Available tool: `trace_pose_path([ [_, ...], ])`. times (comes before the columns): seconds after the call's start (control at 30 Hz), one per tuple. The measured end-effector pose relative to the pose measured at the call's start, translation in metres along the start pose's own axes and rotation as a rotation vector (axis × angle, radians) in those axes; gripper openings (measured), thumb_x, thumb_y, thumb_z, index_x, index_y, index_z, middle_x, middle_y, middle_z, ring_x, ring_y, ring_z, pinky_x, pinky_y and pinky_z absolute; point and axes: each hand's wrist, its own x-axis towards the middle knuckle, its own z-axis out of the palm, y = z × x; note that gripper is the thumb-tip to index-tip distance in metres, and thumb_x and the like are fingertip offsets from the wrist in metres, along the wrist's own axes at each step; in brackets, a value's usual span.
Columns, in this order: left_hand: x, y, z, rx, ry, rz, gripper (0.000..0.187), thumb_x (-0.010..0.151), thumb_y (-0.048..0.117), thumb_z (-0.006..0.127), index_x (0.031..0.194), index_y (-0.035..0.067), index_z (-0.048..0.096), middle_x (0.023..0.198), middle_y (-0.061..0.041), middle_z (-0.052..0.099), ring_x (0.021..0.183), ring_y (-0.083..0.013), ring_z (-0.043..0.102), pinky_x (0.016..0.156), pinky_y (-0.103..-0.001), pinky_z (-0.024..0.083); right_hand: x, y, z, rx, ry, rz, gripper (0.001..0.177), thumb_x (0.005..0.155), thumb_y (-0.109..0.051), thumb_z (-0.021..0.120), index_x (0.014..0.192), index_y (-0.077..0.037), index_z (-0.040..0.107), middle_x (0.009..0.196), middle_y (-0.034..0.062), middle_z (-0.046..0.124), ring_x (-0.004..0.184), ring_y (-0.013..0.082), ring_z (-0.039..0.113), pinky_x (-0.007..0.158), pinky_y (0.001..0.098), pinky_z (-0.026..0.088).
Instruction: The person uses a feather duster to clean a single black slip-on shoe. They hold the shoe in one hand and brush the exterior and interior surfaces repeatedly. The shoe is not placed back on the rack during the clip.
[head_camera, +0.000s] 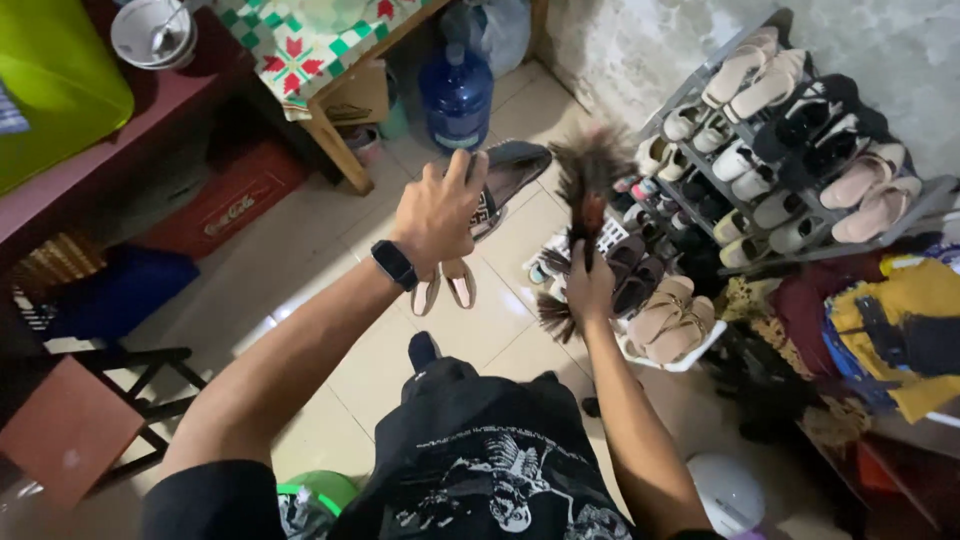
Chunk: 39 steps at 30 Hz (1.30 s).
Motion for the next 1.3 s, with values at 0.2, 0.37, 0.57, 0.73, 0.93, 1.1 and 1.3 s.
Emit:
trace_pose_path([
  [0.2,-0.005,0.009,-0.008,0.019,0.002,0.057,0.092,0.066,0.011,0.078,0.150,0.003,0.041,0.136,-0.018,0.047,0.103,-0.0368,0.062,0.071,-0.045,0.060,-0.005,-0.032,-0.011,-0.161,-0.192,-0.494,0.032,0.097,-0.028,0.060,0.111,0.000,0.070,0.090,0.0281,0.071,0.090,0.0461,0.069,0.071,0.0468,0.054],
  [0.37,-0.005,0.009,0.007,0.025,0.027,0.100,0.093,0.063,0.013,0.079,0.148,0.006,0.042,0.142,-0.019,0.044,0.105,-0.0373,0.061,0.073,-0.046,0.060,0.009,-0.042,-0.025,-0.300,0.090,-0.411,0.027,0.102,-0.028,0.062,0.105,-0.004,0.071,0.087,0.0260,0.071,0.086,0.0479,0.067,0.071,0.0528,0.051],
  [0.57,0.004,0.003,0.013,-0.062,-0.012,0.057,0.058,0.065,0.014,0.079,0.120,0.010,0.060,0.147,-0.019,0.044,0.110,-0.0381,0.061,0.077,-0.046,0.061,0.011,-0.031,-0.029,-0.386,-0.022,-0.616,0.026,0.091,-0.025,0.065,0.101,-0.002,0.071,0.083,0.0254,0.070,0.080,0.0487,0.066,0.067,0.0542,0.050],
  [0.73,0.001,0.004,0.014,-0.193,0.256,0.082,0.094,0.058,0.010,0.080,0.146,0.005,0.049,0.142,-0.021,0.047,0.104,-0.0425,0.061,0.074,-0.046,0.060,0.010,-0.050,-0.029,-0.216,0.124,-0.419,0.026,0.107,-0.026,0.061,0.099,-0.002,0.069,0.085,0.0249,0.070,0.083,0.0461,0.068,0.070,0.0519,0.051],
  [0.93,0.004,0.018,0.014,-0.319,0.244,0.028,0.085,0.062,0.012,0.079,0.143,0.011,0.052,0.140,-0.017,0.051,0.111,-0.0423,0.061,0.082,-0.046,0.060,0.007,-0.056,-0.033,-0.219,0.076,-0.644,0.027,0.096,-0.021,0.063,0.101,0.003,0.072,0.084,0.0277,0.071,0.081,0.0474,0.067,0.069,0.0502,0.051],
  [1.1,0.004,0.028,0.021,-0.369,0.337,0.025,0.091,0.065,0.019,0.081,0.148,0.002,0.048,0.134,-0.028,0.049,0.102,-0.0448,0.062,0.085,-0.048,0.057,0.015,-0.071,-0.048,-0.068,0.216,-0.350,0.032,0.107,-0.026,0.061,0.098,0.003,0.069,0.086,0.0257,0.072,0.083,0.0449,0.071,0.073,0.0478,0.053],
  [1.3,0.008,0.031,0.036,-0.670,0.371,-0.026,0.084,0.073,0.027,0.084,0.145,0.002,0.048,0.130,-0.027,0.055,0.103,-0.0441,0.065,0.088,-0.048,0.055,0.008,-0.063,-0.045,-0.247,0.023,-0.689,0.031,0.098,-0.023,0.060,0.103,0.005,0.073,0.087,0.0284,0.071,0.083,0.0481,0.068,0.071,0.0497,0.052],
])
